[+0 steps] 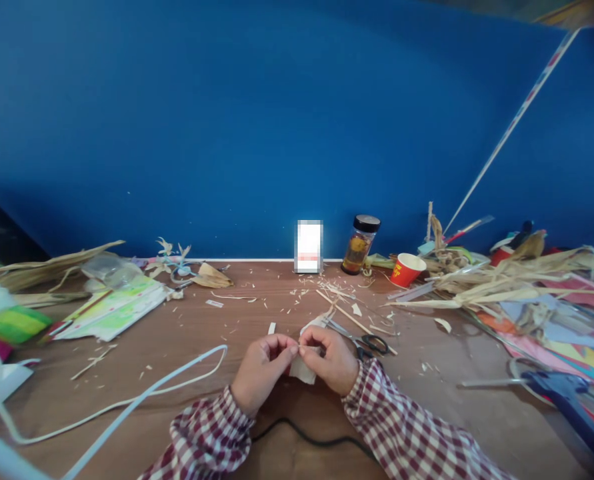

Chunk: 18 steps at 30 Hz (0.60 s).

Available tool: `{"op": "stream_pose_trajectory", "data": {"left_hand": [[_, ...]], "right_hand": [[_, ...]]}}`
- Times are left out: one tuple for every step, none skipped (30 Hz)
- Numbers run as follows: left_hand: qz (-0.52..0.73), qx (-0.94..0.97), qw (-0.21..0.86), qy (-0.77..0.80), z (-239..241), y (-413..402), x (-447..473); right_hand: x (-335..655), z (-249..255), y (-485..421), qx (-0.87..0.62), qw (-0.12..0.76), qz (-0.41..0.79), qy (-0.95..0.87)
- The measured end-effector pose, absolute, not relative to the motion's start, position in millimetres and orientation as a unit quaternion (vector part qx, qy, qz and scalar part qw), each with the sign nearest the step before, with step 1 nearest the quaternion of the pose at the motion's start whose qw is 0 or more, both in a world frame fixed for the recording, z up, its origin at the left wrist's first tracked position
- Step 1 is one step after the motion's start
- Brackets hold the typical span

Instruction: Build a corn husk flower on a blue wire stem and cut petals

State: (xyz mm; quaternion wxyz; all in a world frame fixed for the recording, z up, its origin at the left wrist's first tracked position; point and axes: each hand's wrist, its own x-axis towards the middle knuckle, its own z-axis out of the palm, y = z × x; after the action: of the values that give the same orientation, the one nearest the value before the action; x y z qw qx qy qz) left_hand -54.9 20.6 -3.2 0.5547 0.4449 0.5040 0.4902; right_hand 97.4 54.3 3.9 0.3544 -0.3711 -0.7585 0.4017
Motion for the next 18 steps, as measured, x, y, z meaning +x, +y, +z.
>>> {"op": "stream_pose_trajectory", "data": {"left_hand": [[0.496,0.441,0.551,0.506,-3.3,20.1,-53.6],[0.503,0.435,0.550,0.506,-2.9,19.4,-52.1],[0.510,0.428,0.552,0.502,-2.2,18.7,-50.5],[0.516,0.421,0.557,0.496,-1.5,18.0,-48.8],[0.522,0.411,0.566,0.489,-1.0,17.4,-47.2],[0.528,0.398,0.577,0.480,-0.6,16.9,-45.7],[0.533,0.383,0.589,0.471,-0.7,16.6,-44.4],[0.539,0.367,0.601,0.463,-0.9,16.5,-43.3],[0.543,0.350,0.613,0.454,-1.4,16.5,-42.5],[0.547,0.336,0.623,0.446,-1.8,16.8,-42.0],[0.551,0.324,0.632,0.439,-2.0,17.0,-41.9],[0.554,0.314,0.638,0.432,-1.8,17.3,-42.1],[0.555,0.305,0.646,0.425,-1.2,17.5,-42.6],[0.555,0.297,0.655,0.418,-0.2,17.6,-43.3],[0.553,0.291,0.663,0.411,1.0,17.6,-44.3],[0.550,0.287,0.670,0.408,2.4,17.4,-45.4],[0.546,0.286,0.673,0.410,3.6,17.3,-46.6],[0.540,0.289,0.672,0.416,4.5,17.2,-47.7]], "right_hand": [[96.9,4.5,54.1,-0.374,0.358,0.404,-0.754],[96.3,5.2,53.8,-0.378,0.360,0.407,-0.749],[95.7,5.9,53.3,-0.383,0.362,0.409,-0.745],[95.1,6.5,52.7,-0.387,0.364,0.411,-0.741],[94.5,7.0,52.0,-0.390,0.368,0.413,-0.736],[94.0,7.3,51.2,-0.392,0.372,0.417,-0.731],[93.4,7.4,50.5,-0.392,0.376,0.422,-0.726],[92.9,7.4,49.9,-0.391,0.380,0.428,-0.721],[92.4,7.1,49.5,-0.389,0.383,0.435,-0.716],[92.1,6.6,49.5,-0.388,0.386,0.441,-0.712],[91.9,5.8,49.7,-0.387,0.387,0.447,-0.707],[91.8,4.8,50.3,-0.387,0.388,0.453,-0.703],[91.8,3.6,51.2,-0.389,0.390,0.458,-0.698],[92.0,2.4,52.3,-0.392,0.391,0.463,-0.692],[92.4,1.1,53.5,-0.396,0.391,0.471,-0.684],[92.8,0.0,54.7,-0.399,0.391,0.480,-0.677],[93.2,-0.8,55.7,-0.401,0.389,0.487,-0.671],[93.6,-1.3,56.5,-0.403,0.388,0.491,-0.668]]}}
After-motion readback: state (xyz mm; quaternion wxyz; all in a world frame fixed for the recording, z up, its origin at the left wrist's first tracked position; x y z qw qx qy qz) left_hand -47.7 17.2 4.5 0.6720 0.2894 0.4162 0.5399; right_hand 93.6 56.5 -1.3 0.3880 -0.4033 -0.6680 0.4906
